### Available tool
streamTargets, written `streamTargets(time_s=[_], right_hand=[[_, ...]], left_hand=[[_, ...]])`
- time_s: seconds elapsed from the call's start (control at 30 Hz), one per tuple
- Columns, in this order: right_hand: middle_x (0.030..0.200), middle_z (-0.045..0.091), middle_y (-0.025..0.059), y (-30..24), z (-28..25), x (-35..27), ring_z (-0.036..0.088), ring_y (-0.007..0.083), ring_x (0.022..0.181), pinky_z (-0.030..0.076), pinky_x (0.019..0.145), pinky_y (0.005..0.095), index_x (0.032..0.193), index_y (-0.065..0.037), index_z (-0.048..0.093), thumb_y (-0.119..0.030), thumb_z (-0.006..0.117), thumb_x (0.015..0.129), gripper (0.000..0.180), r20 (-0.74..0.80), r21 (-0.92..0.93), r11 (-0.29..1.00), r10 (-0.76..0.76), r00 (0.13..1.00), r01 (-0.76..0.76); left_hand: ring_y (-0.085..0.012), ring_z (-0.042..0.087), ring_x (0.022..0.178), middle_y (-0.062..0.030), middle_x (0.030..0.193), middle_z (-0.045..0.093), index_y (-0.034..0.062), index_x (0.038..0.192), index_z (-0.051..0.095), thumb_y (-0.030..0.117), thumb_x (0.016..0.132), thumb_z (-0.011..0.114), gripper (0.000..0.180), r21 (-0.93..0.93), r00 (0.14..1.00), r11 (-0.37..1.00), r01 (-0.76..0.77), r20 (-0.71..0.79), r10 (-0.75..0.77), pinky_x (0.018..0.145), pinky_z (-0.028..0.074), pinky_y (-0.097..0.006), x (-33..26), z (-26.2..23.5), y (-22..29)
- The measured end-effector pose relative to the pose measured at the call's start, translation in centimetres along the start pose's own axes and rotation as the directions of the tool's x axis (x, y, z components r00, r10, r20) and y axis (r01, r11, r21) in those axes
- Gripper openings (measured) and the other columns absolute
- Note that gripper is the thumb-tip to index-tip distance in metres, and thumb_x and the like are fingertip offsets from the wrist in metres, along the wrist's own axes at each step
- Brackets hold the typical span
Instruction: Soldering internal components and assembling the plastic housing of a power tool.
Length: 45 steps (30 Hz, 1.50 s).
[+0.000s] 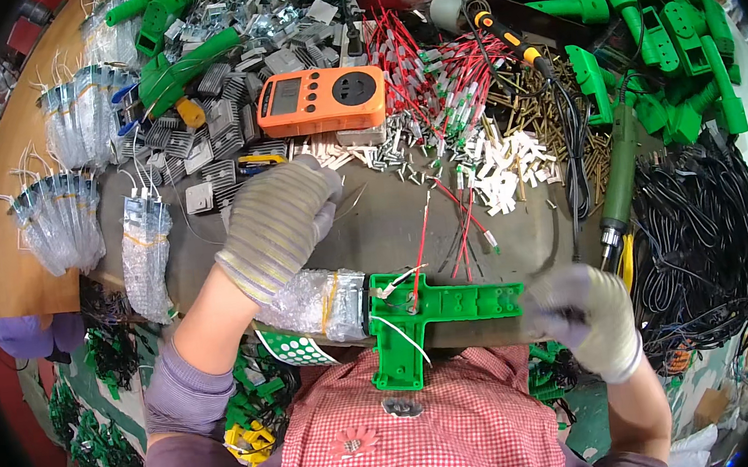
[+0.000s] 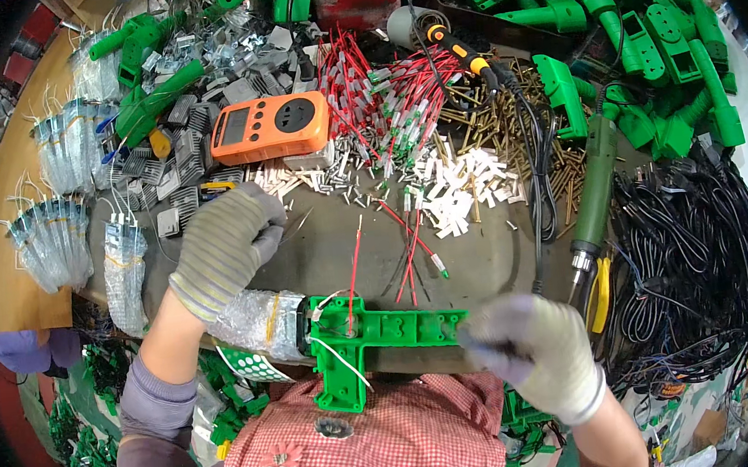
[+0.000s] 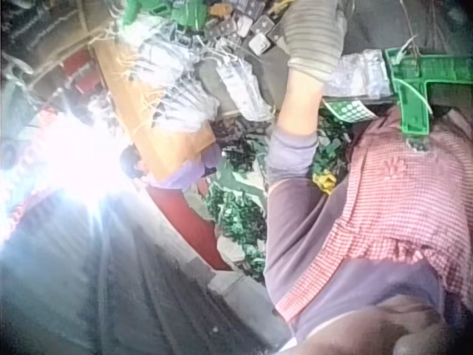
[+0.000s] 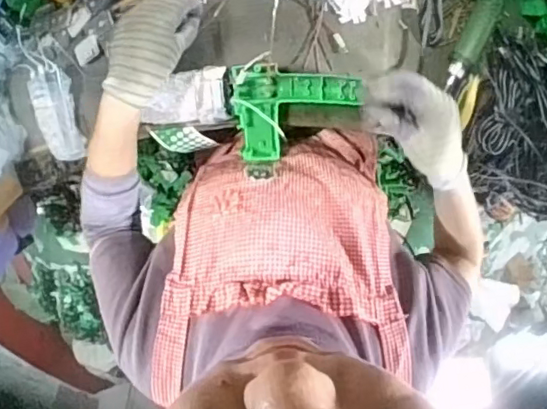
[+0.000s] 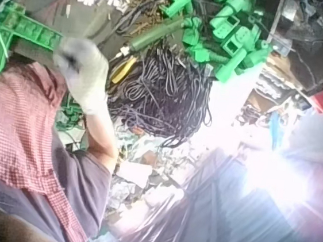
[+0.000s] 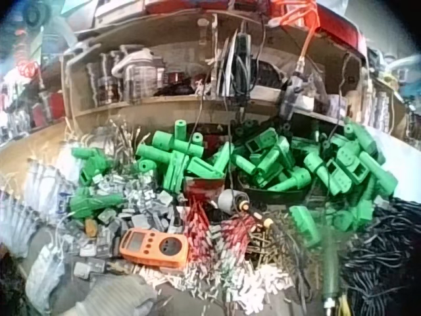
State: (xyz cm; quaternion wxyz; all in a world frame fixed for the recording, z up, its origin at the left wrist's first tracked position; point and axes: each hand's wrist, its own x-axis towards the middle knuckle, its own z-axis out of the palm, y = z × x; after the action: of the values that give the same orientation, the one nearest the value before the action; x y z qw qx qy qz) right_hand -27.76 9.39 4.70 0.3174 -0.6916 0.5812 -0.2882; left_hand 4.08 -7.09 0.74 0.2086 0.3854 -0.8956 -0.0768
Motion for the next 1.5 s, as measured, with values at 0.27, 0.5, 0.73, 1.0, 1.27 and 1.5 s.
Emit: streamTargets(time_s=[0.27, 0.5, 0.73, 1.0, 1.27, 1.5], right_hand=[[0.078, 0.067, 0.0075, -2.9, 1.6, 6.5, 0.060, 0.0146, 0.066, 0.049, 0.064, 0.0297, 0.096, -0.001, 0.071, -0.022, 0.064, 0.096, 0.022, 0.330, 0.351, 0.889, 0.176, 0.927, -0.294], [0.082, 0.070, 0.0078, -3.5, 4.4, 6.2, 0.066, 0.0106, 0.072, 0.053, 0.069, 0.0248, 0.105, 0.003, 0.068, -0.008, 0.061, 0.095, 0.016, 0.089, 0.469, 0.859, 0.183, 0.979, -0.203], [0.080, 0.070, 0.0065, -3.0, 5.8, 6.1, 0.064, 0.0094, 0.071, 0.051, 0.068, 0.0253, 0.100, -0.001, 0.071, -0.010, 0.071, 0.090, 0.013, -0.104, 0.423, 0.901, 0.151, 0.983, -0.094], [0.082, 0.070, 0.0116, -2.3, 6.9, 5.3, 0.068, 0.0236, 0.071, 0.054, 0.068, 0.0320, 0.095, -0.003, 0.071, -0.011, 0.072, 0.088, 0.011, -0.202, 0.345, 0.937, 0.016, 0.979, 0.056], [0.082, 0.070, 0.0130, -2.4, 6.9, 5.2, 0.068, 0.0287, 0.072, 0.054, 0.068, 0.0351, 0.093, -0.004, 0.072, -0.013, 0.072, 0.086, 0.011, -0.204, 0.279, 0.955, -0.048, 0.978, 0.105], [0.081, 0.071, 0.0112, -1.9, 6.8, 4.9, 0.067, 0.0286, 0.070, 0.053, 0.066, 0.0362, 0.092, -0.006, 0.073, -0.015, 0.072, 0.085, 0.011, -0.236, 0.293, 0.949, -0.050, 0.970, 0.120]], left_hand=[[-0.0328, 0.063, 0.077, -0.0115, 0.080, 0.061, 0.0074, 0.085, 0.062, 0.013, 0.079, 0.071, 0.012, 0.289, 0.980, 0.946, 0.145, 0.087, -0.177, 0.069, 0.051, -0.043, 0.6, 1.8, 0.1], [-0.0337, 0.063, 0.079, -0.0131, 0.082, 0.062, 0.0079, 0.087, 0.061, 0.007, 0.077, 0.072, 0.014, 0.189, 0.980, 0.962, 0.198, -0.049, -0.192, 0.069, 0.051, -0.043, 0.6, 2.8, -0.8], [-0.0344, 0.063, 0.081, -0.0134, 0.084, 0.063, 0.0077, 0.088, 0.060, 0.007, 0.078, 0.072, 0.015, 0.169, 0.974, 0.960, 0.223, -0.084, -0.211, 0.071, 0.051, -0.044, 0.7, 3.1, -0.4], [-0.0344, 0.064, 0.080, -0.0139, 0.087, 0.066, 0.0077, 0.091, 0.062, 0.008, 0.078, 0.073, 0.017, 0.130, 0.964, 0.956, 0.264, 0.001, -0.267, 0.071, 0.051, -0.042, 0.5, 2.4, -0.9], [-0.0341, 0.065, 0.079, -0.0129, 0.083, 0.064, 0.0071, 0.090, 0.061, 0.011, 0.080, 0.070, 0.014, 0.208, 0.971, 0.949, 0.236, -0.007, -0.240, 0.069, 0.051, -0.043, 1.3, 2.0, -0.1], [-0.0279, 0.064, 0.069, -0.0123, 0.079, 0.063, 0.0045, 0.086, 0.054, 0.005, 0.082, 0.064, 0.011, 0.248, 0.989, 0.959, 0.140, -0.085, -0.123, 0.061, 0.050, -0.040, 2.2, 0.3, 2.7]])
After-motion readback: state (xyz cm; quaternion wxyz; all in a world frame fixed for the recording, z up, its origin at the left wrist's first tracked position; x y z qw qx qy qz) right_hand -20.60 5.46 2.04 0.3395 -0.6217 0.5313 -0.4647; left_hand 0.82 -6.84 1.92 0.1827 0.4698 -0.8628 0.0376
